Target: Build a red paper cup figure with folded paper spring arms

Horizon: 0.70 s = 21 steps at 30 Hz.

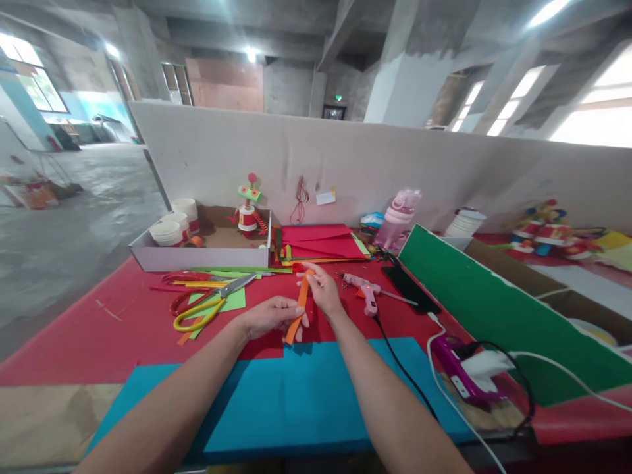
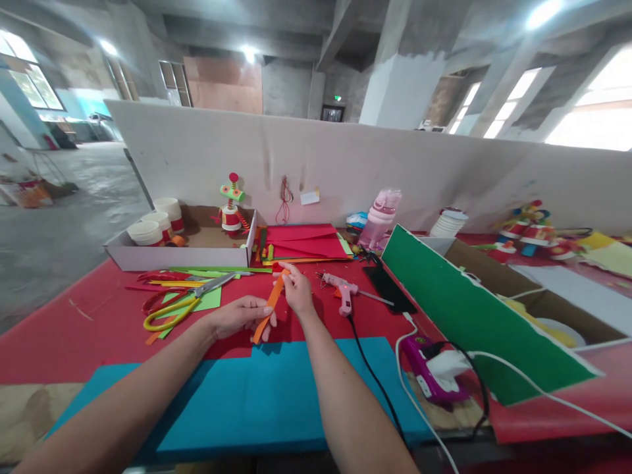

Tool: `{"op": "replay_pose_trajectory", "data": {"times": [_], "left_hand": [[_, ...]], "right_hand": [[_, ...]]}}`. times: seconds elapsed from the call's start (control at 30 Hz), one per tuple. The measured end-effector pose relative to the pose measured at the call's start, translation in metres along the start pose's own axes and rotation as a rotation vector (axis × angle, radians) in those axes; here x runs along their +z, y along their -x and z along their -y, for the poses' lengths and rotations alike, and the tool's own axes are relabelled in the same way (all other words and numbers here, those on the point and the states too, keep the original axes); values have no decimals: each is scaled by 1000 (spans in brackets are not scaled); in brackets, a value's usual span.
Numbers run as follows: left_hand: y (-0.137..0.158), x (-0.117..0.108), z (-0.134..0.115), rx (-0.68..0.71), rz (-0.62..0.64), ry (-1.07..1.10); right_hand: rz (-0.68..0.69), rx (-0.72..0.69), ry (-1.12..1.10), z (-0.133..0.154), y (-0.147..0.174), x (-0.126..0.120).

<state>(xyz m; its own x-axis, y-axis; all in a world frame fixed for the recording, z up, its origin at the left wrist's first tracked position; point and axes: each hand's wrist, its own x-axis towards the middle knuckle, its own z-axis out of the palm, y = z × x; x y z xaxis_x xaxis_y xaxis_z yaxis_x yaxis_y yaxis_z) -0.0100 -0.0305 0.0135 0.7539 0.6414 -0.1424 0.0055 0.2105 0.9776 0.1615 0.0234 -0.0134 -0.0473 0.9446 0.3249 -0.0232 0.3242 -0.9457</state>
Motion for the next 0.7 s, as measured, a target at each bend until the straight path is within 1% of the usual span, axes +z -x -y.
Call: {"op": "replay_pose_trajectory", "data": {"times": [0.07,0.17,0.3,0.47,0.57,0.6,0.63,0.67,0.7], "left_hand": [[1,2,-1,-1,53,-12],[2,7,-3,15,100,-25],[4,12,-7,48,106,-52],[9,17,-12,32,128,-120],[11,16,-16,53,132,-138],[11,14,-18,70,106,-141],[12,10,-21,94,52,-146],[13,3,-23,123,-31,-156],[14,-5,-26,160,-163,-159]], "right_hand": [[-21,-25,54,0,0,-1],[-86,-49,128,-1,1,-3],[-156,-35,176,-7,0,-6],[-215,-53,295,-11,0,-7],[-228,-44,295,-11,0,-7],[-233,-27,273,-11,0,-7],[-247,-3,245,-12,-1,-7],[-267,25,211,-12,-2,-7],[-288,57,172,-12,-2,-6]]}}
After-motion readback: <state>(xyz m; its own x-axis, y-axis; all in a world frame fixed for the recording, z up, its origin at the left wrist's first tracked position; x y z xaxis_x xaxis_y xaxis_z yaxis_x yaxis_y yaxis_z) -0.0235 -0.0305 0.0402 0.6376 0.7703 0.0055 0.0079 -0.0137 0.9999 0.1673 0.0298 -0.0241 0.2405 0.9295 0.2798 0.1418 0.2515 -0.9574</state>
